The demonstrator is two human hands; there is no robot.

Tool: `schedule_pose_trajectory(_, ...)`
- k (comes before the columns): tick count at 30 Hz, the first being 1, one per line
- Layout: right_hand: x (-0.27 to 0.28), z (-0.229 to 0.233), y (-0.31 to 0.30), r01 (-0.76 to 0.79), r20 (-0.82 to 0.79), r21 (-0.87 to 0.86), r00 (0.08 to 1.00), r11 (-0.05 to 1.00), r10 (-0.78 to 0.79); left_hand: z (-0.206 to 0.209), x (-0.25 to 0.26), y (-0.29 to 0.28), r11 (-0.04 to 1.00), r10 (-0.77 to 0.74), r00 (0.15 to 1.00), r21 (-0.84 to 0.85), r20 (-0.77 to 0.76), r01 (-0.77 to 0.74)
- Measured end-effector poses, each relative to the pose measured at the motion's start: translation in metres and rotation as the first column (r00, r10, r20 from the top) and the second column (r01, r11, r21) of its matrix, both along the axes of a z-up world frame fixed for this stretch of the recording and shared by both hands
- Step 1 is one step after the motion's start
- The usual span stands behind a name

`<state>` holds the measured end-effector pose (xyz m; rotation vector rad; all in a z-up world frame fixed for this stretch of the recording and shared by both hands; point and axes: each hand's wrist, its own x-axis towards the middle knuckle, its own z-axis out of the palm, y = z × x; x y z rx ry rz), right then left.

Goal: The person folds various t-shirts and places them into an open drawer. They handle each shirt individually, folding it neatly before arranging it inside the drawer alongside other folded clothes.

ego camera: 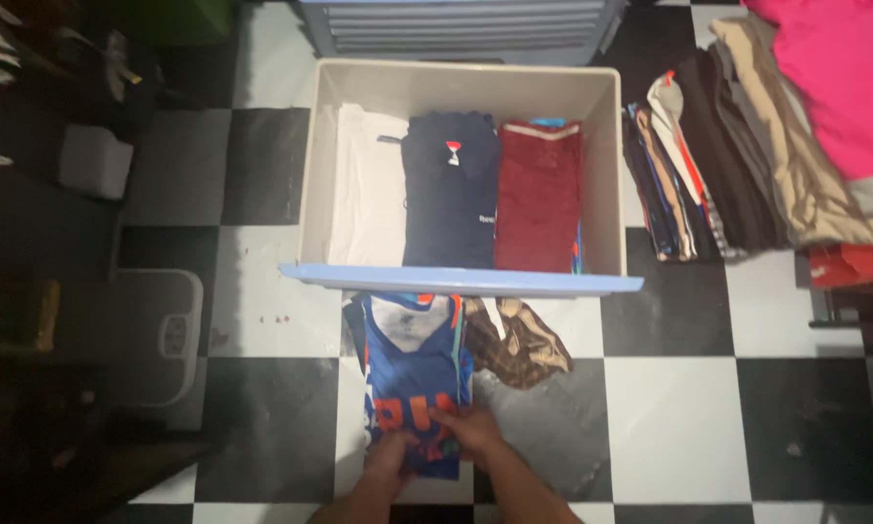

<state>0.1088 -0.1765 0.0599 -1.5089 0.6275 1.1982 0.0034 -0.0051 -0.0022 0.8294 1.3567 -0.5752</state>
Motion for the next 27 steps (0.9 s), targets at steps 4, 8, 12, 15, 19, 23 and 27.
schedule_pose_trajectory(4, 0.001, 0.009, 0.005, -0.123, 0.041, -0.194, 0.990, 0.973, 0.133, -0.006, 0.005, 0.000, 0.997, 0.075, 0.993, -0.022, 0.092, -0.073)
schedule_pose_trajectory(8, 0.012, 0.036, 0.009, 0.077, -0.150, -0.166, 0.983, 0.983, -0.102, 0.029, 0.006, 0.012, 0.844, 0.429, 0.855, -0.468, 0.292, -0.264)
schedule_pose_trajectory(12, 0.018, 0.066, 0.013, 0.228, -0.387, 0.095, 0.905, 0.969, -0.175, 0.091, 0.034, 0.026, 0.867, 0.385, 0.831, -0.465, 0.400, -0.178)
schedule_pose_trajectory(15, 0.024, 0.078, 0.016, 0.365, -0.466, 0.310, 0.863, 0.878, -0.194, 0.121, 0.042, 0.033, 0.892, 0.301, 0.844, -0.444, 0.445, -0.085)
schedule_pose_trajectory(19, 0.033, 0.081, 0.028, 0.385, -0.422, 0.314, 0.875, 0.868, -0.235, 0.129, 0.040, 0.036, 0.862, 0.338, 0.854, -0.495, 0.395, -0.112)
schedule_pose_trajectory(23, 0.041, 0.066, 0.033, 0.363, -0.304, 0.309, 0.913, 0.879, -0.270, 0.128, 0.024, 0.035, 0.848, 0.332, 0.848, -0.525, 0.413, -0.076)
schedule_pose_trajectory(27, 0.047, 0.026, 0.042, 0.558, -0.295, 0.579, 0.823, 0.594, -0.486, 0.135, 0.010, 0.037, 0.842, 0.298, 0.861, -0.539, 0.412, -0.034)
